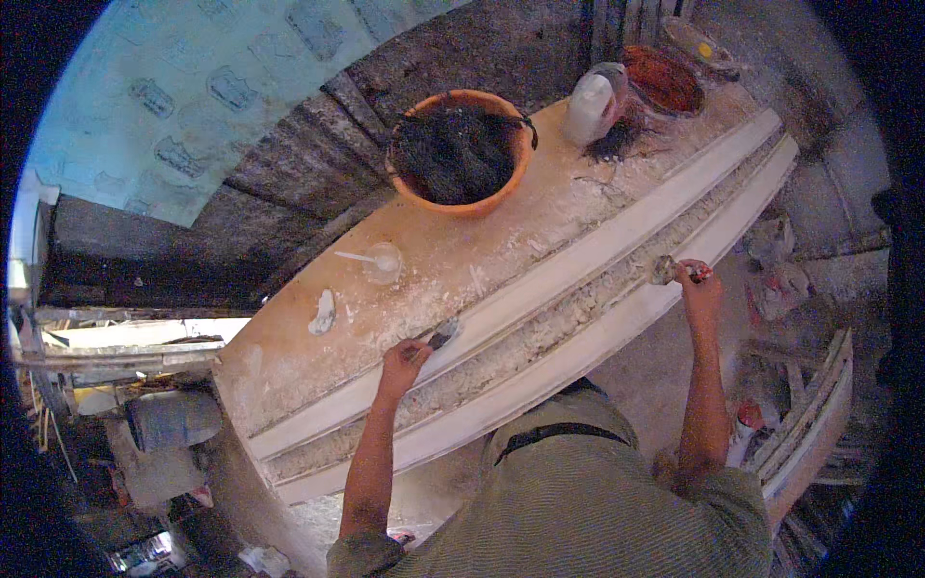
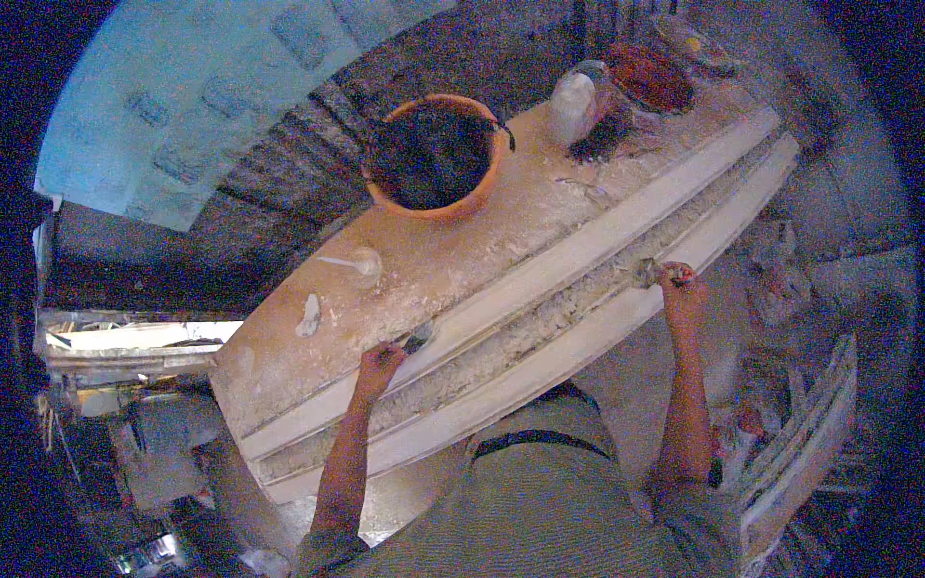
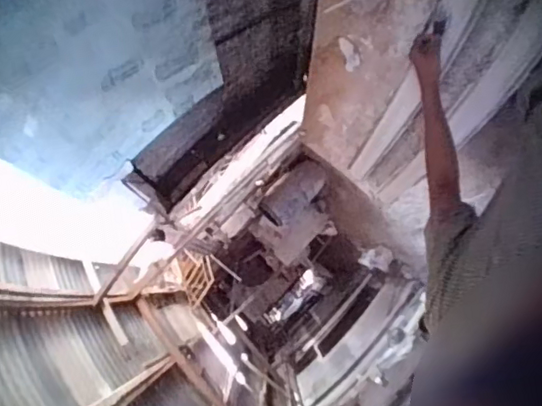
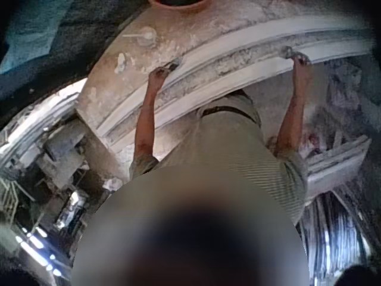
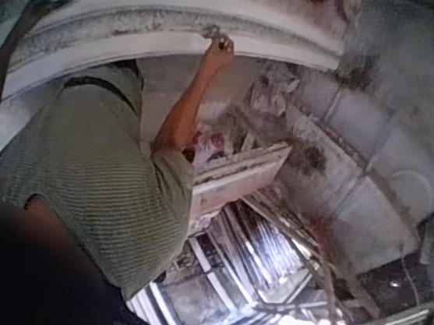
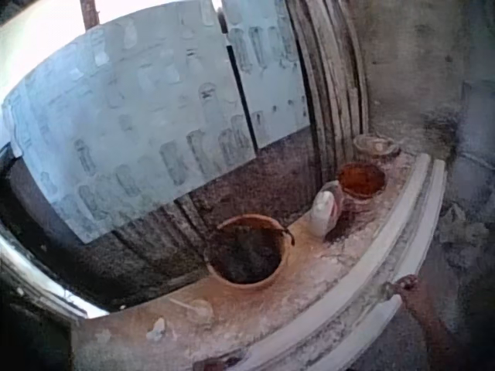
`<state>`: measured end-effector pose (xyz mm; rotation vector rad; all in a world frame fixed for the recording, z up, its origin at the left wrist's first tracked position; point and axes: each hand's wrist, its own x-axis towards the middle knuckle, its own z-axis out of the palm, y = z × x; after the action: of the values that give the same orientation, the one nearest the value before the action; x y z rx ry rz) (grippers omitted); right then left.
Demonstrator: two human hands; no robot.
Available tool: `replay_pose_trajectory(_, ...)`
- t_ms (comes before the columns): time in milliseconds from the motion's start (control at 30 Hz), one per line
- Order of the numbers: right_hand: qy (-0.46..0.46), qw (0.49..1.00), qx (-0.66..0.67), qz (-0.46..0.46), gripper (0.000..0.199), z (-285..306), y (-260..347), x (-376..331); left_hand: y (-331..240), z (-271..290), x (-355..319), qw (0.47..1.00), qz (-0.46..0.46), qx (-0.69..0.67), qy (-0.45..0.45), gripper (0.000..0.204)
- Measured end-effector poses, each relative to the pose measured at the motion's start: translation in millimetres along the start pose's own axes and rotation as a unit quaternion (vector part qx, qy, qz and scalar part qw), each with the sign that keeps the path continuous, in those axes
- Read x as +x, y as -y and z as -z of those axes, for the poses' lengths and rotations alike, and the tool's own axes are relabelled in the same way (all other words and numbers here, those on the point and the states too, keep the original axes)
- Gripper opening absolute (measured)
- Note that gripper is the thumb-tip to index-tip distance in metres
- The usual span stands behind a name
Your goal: The person scrapes a long, curved wooden piece using a metal scraper, removing material from the surface. They repeatedly scrape along the length of the piece, occasionally pausing to wipe the surface with their hand. The person then lifts the piece and moves it to a rack.
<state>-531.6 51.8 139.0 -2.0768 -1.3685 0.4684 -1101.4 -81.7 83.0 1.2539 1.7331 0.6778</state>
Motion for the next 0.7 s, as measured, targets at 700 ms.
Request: replay_pose_trajectory(700,0.098,0.983,0.142,0.065,0.014,-51.6,103.0,-87.7,-81.4,-77.4,51.1,0.997,-0.074,0.031,0.022,0.036)
